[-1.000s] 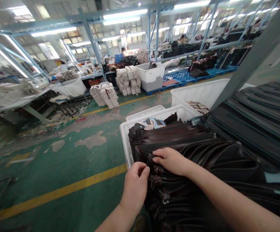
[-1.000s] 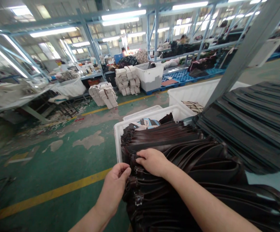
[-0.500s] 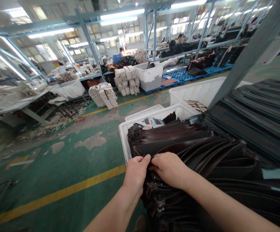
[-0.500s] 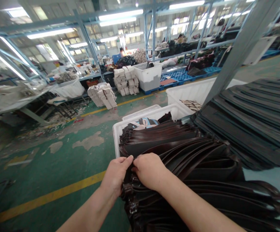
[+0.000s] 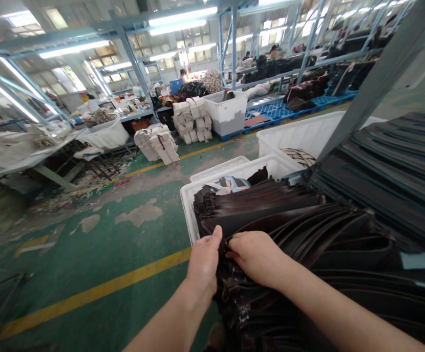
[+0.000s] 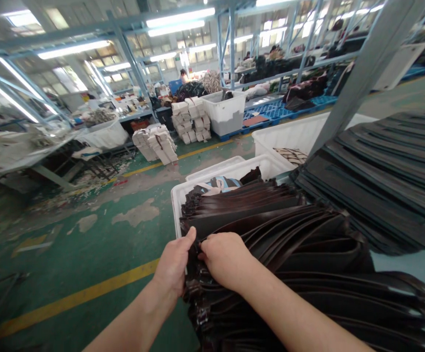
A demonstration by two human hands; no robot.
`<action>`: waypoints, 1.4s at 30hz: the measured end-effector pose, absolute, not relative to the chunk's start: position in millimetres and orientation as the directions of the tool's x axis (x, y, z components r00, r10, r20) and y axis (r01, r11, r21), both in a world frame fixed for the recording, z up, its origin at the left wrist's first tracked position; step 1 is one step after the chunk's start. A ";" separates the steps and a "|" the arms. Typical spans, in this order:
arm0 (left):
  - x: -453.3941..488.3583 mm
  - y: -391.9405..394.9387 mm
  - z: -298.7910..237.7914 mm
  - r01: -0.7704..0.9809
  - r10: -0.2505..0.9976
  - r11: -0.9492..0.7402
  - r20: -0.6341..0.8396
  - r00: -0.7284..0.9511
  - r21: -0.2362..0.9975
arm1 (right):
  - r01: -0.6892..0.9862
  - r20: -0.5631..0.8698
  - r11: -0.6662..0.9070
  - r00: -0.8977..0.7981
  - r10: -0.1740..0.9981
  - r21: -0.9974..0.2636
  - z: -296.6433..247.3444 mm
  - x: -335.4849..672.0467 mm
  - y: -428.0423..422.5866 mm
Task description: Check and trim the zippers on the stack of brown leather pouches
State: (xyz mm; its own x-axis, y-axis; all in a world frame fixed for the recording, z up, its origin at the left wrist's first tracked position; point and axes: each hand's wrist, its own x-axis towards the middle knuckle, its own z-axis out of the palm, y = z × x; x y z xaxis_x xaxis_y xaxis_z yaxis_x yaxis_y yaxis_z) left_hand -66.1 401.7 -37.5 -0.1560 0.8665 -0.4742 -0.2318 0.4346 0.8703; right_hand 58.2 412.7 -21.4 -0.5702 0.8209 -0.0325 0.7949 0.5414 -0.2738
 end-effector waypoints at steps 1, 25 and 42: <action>-65.3 401.7 -37.2 -0.247 0.863 0.438 -0.481 -0.153 0.864 | 0.796 -0.034 0.538 -0.568 0.823 -0.277 -21.4 58.3 412.6; -87.6 368.7 -40.5 -0.046 0.950 0.304 -0.300 0.085 0.951 | 0.814 -0.242 0.423 -0.538 0.808 -0.398 -11.0 39.4 454.5; -115.4 417.1 -54.7 0.103 0.888 0.437 -0.409 -0.211 0.894 | 0.844 -0.032 0.457 -0.484 0.875 -0.281 -11.5 43.8 467.1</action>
State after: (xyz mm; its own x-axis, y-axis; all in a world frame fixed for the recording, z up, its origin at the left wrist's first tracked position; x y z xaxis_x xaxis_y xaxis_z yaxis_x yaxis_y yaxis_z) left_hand -115.4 417.1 -54.7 -0.2113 0.8877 -0.4092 0.1031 0.4365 0.8938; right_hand 43.8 467.1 -11.5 -0.4836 0.8747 -0.0319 0.8443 0.4566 -0.2805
